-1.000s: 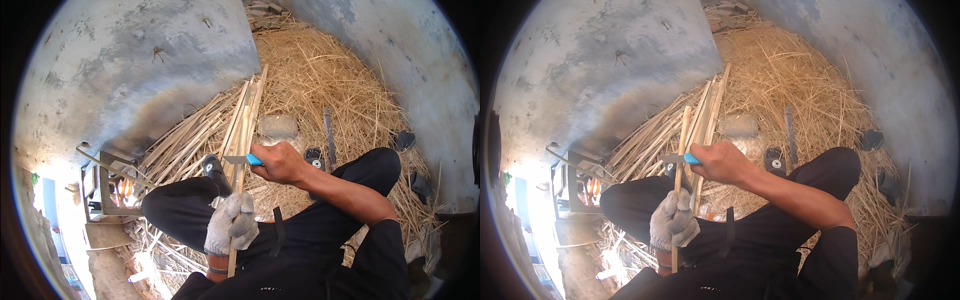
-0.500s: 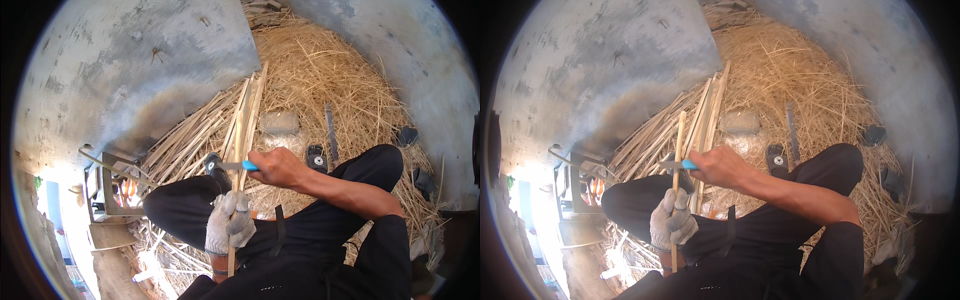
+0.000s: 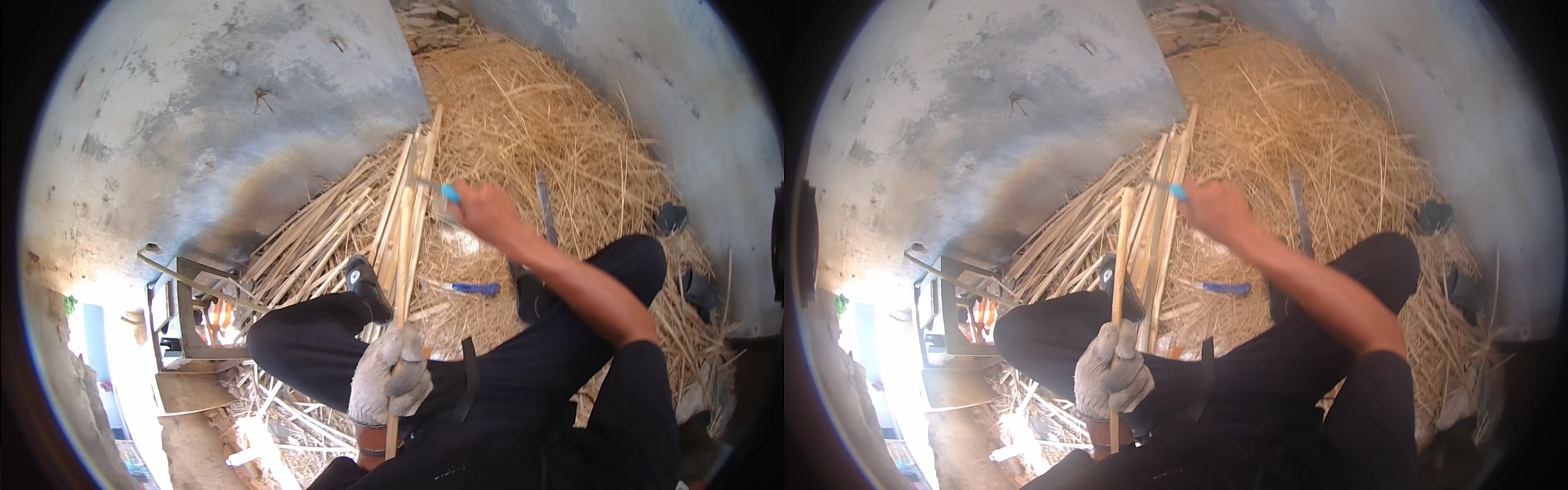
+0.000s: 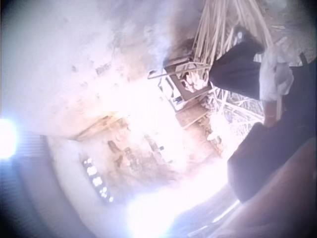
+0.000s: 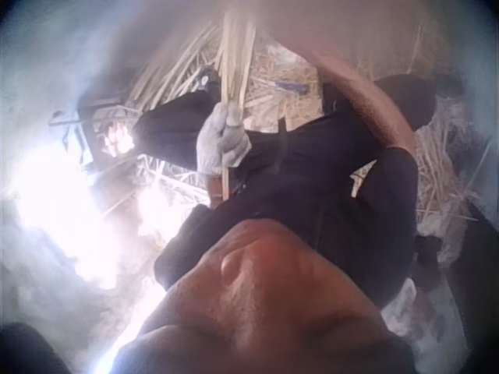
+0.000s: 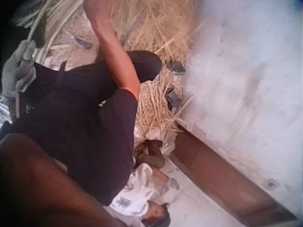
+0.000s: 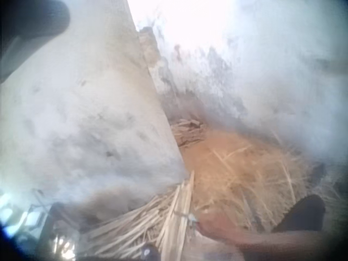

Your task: The person sits on a straw-covered floor and uses a utility knife to shave thin strips from a bamboo stick. They hold the stick with a gloved left hand and repeatedly scrape along its length, producing fine shavings that fall onto the straw.

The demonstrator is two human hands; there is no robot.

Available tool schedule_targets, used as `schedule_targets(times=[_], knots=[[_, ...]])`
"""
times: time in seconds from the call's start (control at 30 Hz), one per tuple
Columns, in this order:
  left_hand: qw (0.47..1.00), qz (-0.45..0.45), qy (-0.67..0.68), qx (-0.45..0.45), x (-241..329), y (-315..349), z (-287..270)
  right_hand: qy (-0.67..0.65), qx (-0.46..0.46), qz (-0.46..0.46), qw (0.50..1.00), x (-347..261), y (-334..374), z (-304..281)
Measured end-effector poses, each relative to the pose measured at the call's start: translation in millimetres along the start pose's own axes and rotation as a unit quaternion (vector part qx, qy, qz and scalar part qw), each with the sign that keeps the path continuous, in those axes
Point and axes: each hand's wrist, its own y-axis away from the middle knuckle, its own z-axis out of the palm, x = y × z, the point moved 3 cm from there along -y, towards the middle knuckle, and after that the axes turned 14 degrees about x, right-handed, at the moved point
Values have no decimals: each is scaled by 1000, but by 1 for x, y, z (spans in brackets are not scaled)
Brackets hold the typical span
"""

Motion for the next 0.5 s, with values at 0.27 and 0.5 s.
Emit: schedule_targets(times=[0.27, 0.5], knots=[[1000, 9, -12, -5, 0, -9, 1, -227, -44, -138, 963, -75, 32, -43], [998, -6, -35, 49, 1, -16, -3, -93, 14, -160, 983, -54, 23, -24]])
